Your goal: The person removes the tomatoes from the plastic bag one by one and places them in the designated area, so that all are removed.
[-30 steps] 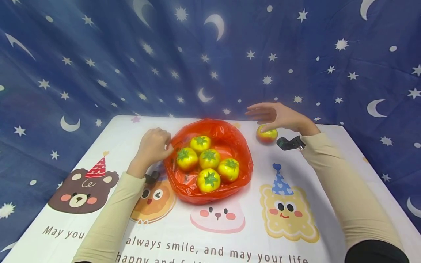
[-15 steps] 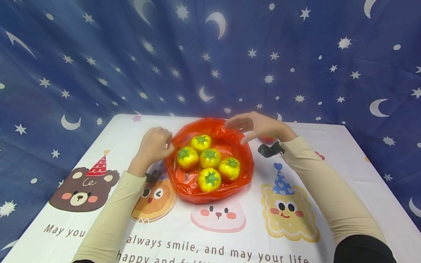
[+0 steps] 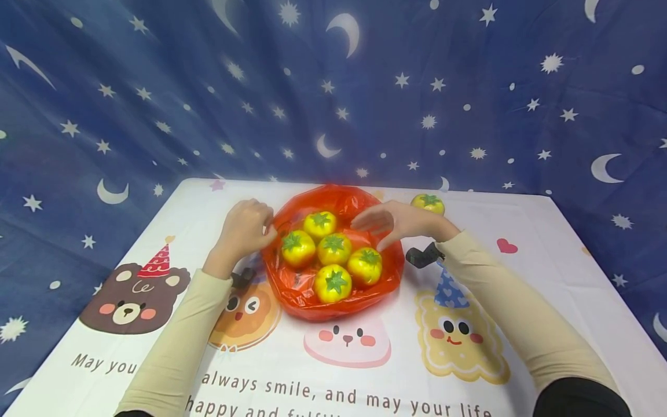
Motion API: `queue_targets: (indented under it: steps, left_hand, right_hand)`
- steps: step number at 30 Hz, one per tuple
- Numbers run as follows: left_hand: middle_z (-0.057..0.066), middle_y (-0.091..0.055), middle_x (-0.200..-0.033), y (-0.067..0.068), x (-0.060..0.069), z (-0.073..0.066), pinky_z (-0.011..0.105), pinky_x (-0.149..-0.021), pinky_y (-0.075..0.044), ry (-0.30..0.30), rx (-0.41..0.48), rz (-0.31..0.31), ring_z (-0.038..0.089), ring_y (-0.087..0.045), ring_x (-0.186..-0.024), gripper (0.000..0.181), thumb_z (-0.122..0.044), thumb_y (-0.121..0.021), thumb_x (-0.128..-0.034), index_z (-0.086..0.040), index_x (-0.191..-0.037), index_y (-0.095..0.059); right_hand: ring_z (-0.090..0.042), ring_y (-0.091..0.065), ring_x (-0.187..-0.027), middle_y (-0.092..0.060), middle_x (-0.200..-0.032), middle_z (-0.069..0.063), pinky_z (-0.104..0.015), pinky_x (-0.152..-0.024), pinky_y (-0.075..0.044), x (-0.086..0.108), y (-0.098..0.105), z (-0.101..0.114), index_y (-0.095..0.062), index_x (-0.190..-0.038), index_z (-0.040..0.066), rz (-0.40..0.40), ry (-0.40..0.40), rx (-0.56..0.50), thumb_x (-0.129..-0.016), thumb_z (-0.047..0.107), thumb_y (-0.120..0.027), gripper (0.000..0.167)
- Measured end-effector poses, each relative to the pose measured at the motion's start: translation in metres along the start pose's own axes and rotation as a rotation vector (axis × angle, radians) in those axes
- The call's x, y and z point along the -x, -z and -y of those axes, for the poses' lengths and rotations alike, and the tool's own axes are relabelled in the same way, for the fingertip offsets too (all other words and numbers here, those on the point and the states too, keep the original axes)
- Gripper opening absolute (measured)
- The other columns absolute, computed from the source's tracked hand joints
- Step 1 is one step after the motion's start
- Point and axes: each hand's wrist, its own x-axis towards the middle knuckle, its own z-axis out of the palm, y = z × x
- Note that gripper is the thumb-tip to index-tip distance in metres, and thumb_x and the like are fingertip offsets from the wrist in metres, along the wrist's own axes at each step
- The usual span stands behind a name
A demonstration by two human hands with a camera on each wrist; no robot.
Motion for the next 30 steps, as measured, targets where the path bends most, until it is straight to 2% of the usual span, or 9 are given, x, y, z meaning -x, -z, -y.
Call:
queue_targets:
  steps: [4,10,20,30]
  left_hand:
    - [0.003,-0.046,-0.057,0.0,0.0,0.0,0.038,-0.074,-0.046,-0.002,-0.002,-0.002,0.024,-0.049,-0.063,0.017,-0.018,-0.057,-0.0697,-0.011,-0.058,-0.046]
    - [0.003,-0.047,-0.057,-0.001,0.0,0.0,0.038,-0.073,-0.046,-0.004,-0.006,0.002,0.024,-0.05,-0.063,0.017,-0.019,-0.056,-0.0699,-0.011,-0.059,-0.046]
    - [0.003,-0.049,-0.057,0.0,0.0,0.001,0.039,-0.074,-0.046,-0.005,-0.008,0.003,0.024,-0.051,-0.064,0.016,-0.019,-0.056,-0.0697,-0.011,-0.059,-0.047]
    - [0.003,-0.049,-0.058,0.002,0.0,0.001,0.039,-0.075,-0.046,0.001,-0.002,0.01,0.025,-0.051,-0.065,0.016,-0.019,-0.056,-0.0698,-0.011,-0.059,-0.047]
  right_hand:
    - [-0.047,-0.041,-0.128,-0.041,-0.139,-0.032,-0.057,-0.1,-0.036,0.002,-0.006,-0.008,-0.041,-0.135,-0.005,0.01,-0.016,-0.011,-0.078,0.006,-0.071,0.066]
    - [-0.043,-0.041,-0.13,-0.044,-0.14,-0.025,-0.053,-0.102,-0.037,0.004,-0.011,-0.018,-0.042,-0.135,-0.003,0.015,-0.048,-0.017,-0.078,0.007,-0.071,0.065]
    - [-0.042,-0.041,-0.131,-0.044,-0.139,-0.027,-0.034,-0.097,-0.047,0.006,-0.015,-0.027,-0.043,-0.134,-0.006,0.034,-0.098,-0.044,-0.079,0.012,-0.071,0.064]
    - [-0.043,-0.039,-0.132,-0.043,-0.141,-0.026,-0.035,-0.096,-0.047,0.009,-0.021,-0.03,-0.042,-0.136,-0.005,0.035,-0.127,-0.081,-0.079,0.009,-0.07,0.065]
